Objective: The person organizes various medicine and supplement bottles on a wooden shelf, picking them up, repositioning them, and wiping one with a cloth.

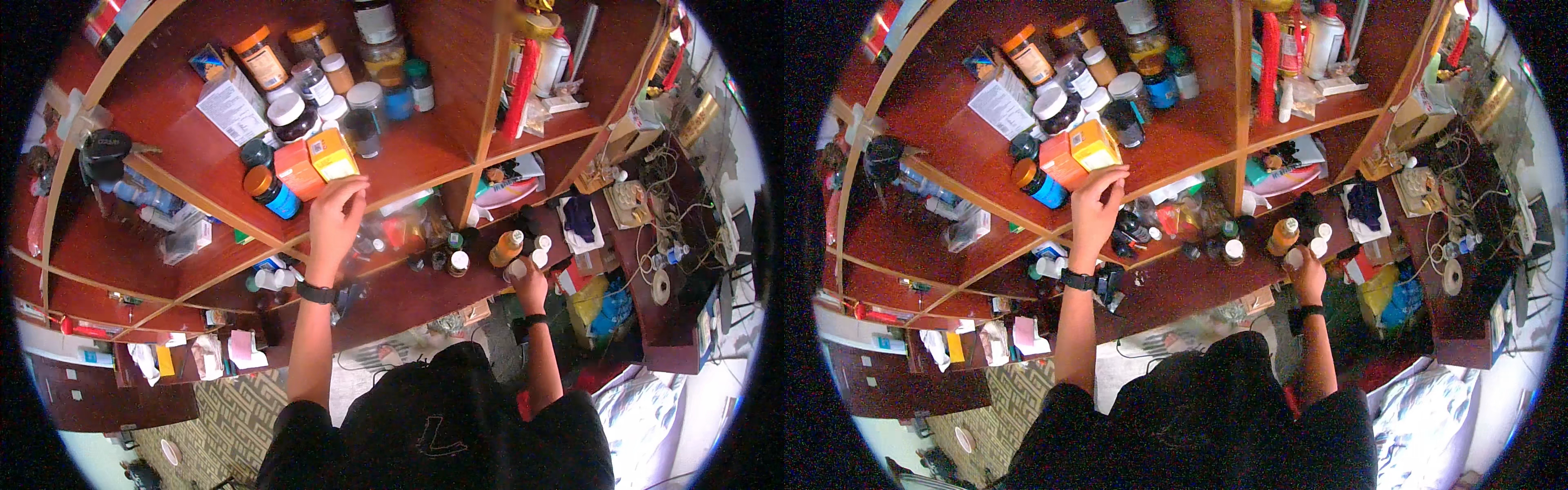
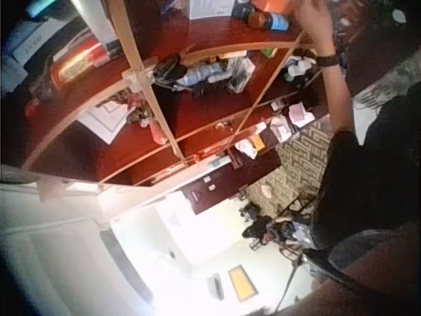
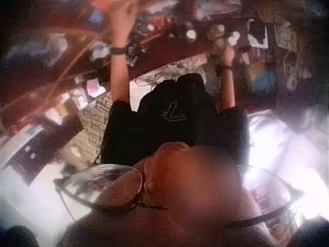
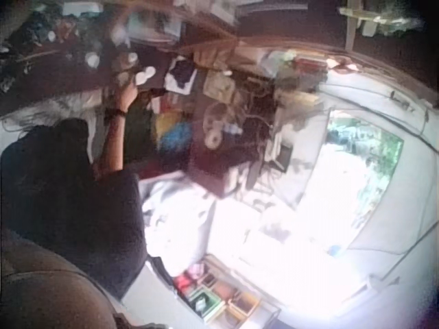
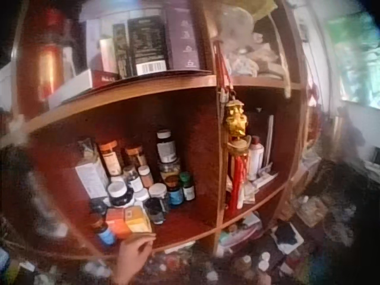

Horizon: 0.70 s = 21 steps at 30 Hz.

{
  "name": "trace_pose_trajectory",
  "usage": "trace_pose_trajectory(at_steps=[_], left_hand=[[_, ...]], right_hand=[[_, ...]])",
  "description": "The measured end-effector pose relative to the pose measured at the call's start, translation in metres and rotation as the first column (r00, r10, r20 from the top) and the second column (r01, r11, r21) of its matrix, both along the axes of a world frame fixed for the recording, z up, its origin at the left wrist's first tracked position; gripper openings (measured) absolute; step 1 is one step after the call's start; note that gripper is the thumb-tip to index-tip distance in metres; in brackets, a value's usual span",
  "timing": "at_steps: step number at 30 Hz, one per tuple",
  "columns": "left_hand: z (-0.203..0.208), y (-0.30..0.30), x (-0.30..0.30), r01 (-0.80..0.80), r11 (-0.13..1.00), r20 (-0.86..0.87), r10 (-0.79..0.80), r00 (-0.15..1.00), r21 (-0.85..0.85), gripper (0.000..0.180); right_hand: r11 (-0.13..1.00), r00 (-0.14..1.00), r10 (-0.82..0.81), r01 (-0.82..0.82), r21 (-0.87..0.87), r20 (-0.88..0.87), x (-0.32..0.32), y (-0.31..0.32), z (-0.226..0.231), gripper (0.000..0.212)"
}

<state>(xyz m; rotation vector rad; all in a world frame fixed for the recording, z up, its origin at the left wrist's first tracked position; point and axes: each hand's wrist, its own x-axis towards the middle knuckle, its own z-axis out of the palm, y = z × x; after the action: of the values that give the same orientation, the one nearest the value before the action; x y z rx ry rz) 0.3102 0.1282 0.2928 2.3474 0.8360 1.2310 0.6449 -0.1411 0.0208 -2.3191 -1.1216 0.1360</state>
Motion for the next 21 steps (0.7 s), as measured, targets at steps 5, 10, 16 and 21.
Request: trace_pose_trajectory(at_steps=[5, 10, 16, 21], left_hand=[[-0.001, 0.002, -0.002, -0.005, 1.0, -0.03, 0.006, 1.0, 0.026, 0.016], [0.002, -0.001, -0.003, -0.007, 1.0, 0.001, 0.007, 1.0, -0.03, 0.015], [0.005, -0.002, 0.003, 0.013, 0.997, 0.018, -0.012, 1.0, -0.081, 0.019], [0.002, 0.001, -0.008, 0.012, 0.999, 0.004, -0.012, 1.0, -0.045, 0.018]], right_hand=[[0.994, 0.988, -0.026, 0.041, 0.097, -0.152, -0.002, 0.002, -0.012, 0.055], [0.987, 0.979, -0.008, 0.041, 0.158, -0.206, -0.026, -0.007, 0.03, 0.055], [0.878, 0.906, 0.268, -0.089, 0.471, -0.327, -0.078, -0.003, 0.158, 0.07], [0.72, 0.888, 0.425, -0.215, 0.66, -0.174, -0.101, 0.063, 0.271, 0.073]])
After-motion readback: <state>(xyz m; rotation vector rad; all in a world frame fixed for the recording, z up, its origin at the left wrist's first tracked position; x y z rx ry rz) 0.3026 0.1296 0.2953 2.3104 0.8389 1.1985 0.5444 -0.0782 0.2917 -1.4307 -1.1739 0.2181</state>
